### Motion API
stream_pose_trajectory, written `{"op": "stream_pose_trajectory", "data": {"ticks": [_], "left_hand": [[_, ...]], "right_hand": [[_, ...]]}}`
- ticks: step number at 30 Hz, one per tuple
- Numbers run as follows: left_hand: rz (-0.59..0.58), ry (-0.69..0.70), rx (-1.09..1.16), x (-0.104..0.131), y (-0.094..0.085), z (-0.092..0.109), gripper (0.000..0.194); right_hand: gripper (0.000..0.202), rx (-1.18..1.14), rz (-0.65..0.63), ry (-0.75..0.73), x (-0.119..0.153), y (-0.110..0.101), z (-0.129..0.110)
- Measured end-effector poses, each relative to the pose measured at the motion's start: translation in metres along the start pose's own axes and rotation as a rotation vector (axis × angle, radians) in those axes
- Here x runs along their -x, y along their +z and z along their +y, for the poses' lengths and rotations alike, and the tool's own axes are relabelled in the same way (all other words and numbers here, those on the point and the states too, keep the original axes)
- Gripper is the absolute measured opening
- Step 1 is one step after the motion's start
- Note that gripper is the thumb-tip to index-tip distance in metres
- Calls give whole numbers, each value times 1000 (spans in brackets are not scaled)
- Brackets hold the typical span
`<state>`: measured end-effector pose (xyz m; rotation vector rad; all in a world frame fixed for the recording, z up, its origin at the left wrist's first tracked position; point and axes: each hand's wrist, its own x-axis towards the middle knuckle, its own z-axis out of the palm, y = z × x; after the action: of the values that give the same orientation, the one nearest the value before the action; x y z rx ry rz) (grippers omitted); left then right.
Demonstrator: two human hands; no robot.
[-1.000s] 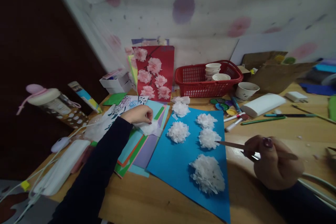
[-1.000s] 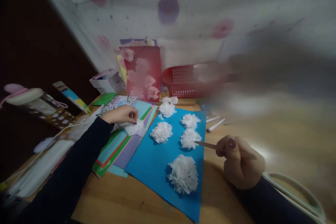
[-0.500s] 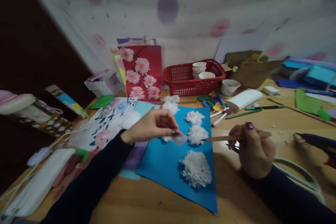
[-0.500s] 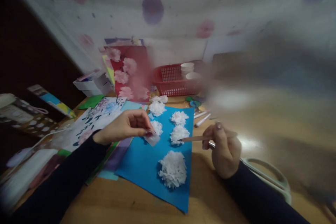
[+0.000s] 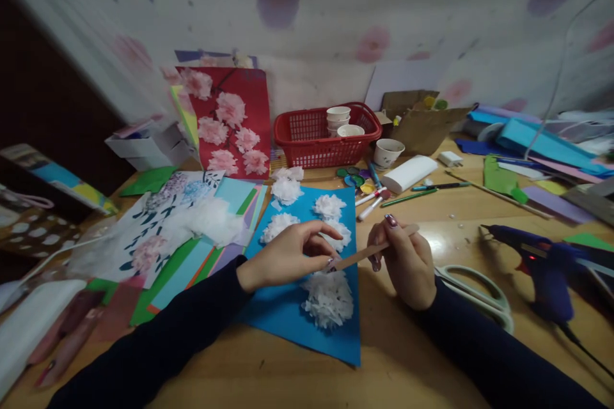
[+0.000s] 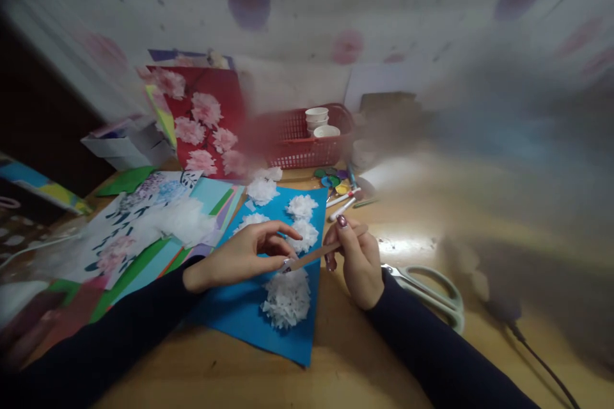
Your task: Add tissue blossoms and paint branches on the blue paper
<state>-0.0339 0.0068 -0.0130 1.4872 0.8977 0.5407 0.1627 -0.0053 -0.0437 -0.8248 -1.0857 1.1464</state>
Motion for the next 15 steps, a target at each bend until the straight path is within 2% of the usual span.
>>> {"op": "stream_pose_trajectory", "data": {"ticks": [5,9,15], "left_hand": [[-32,-12,55,1,-1,-1,34],[-40,-44,142,0,-5,-5,46],[-15,2,133,1,-10,-4,46]], "right_hand": [[44,12,20,20,-1,0,1],[41,-4,39,47,-6,0,0],[38,-4,260,42,-14,-6,-4]]}}
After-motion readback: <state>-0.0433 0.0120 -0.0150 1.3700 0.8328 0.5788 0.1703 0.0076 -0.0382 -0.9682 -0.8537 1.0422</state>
